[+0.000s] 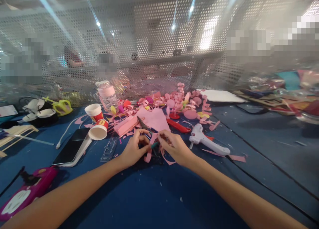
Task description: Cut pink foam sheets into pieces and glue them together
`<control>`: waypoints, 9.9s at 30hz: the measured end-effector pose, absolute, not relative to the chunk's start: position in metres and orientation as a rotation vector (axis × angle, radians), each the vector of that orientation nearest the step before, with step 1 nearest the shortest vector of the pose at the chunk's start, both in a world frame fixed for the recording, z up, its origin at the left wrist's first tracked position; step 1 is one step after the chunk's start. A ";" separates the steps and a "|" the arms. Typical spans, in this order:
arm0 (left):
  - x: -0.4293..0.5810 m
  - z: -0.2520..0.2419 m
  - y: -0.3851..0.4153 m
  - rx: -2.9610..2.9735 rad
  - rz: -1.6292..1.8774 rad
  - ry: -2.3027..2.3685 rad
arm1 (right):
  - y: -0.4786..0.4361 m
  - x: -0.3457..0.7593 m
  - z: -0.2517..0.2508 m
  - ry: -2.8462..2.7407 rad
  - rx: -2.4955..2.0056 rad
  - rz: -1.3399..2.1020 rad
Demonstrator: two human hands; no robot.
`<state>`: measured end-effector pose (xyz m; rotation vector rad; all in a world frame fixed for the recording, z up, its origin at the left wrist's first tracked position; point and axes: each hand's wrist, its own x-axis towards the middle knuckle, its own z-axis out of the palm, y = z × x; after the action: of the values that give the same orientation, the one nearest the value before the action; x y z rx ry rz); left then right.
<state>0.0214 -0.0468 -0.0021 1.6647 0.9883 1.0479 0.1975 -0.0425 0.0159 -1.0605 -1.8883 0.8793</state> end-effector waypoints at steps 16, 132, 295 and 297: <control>0.020 -0.001 -0.047 1.892 0.902 1.011 | -0.039 0.204 0.023 -2.156 -1.057 0.778; 0.027 -0.009 -0.051 1.150 0.941 0.636 | -0.062 0.166 0.000 -1.476 -1.099 0.943; 0.017 -0.001 -0.067 2.359 1.233 1.045 | -0.070 0.159 0.012 -1.210 -0.862 1.713; 0.015 0.000 -0.066 2.468 1.277 0.964 | -0.069 0.160 0.011 -1.197 -0.848 1.763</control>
<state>0.0154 -0.0656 0.0000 2.4684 0.9637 1.2767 0.1597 -0.0690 0.0110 -0.8482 -1.1971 1.7631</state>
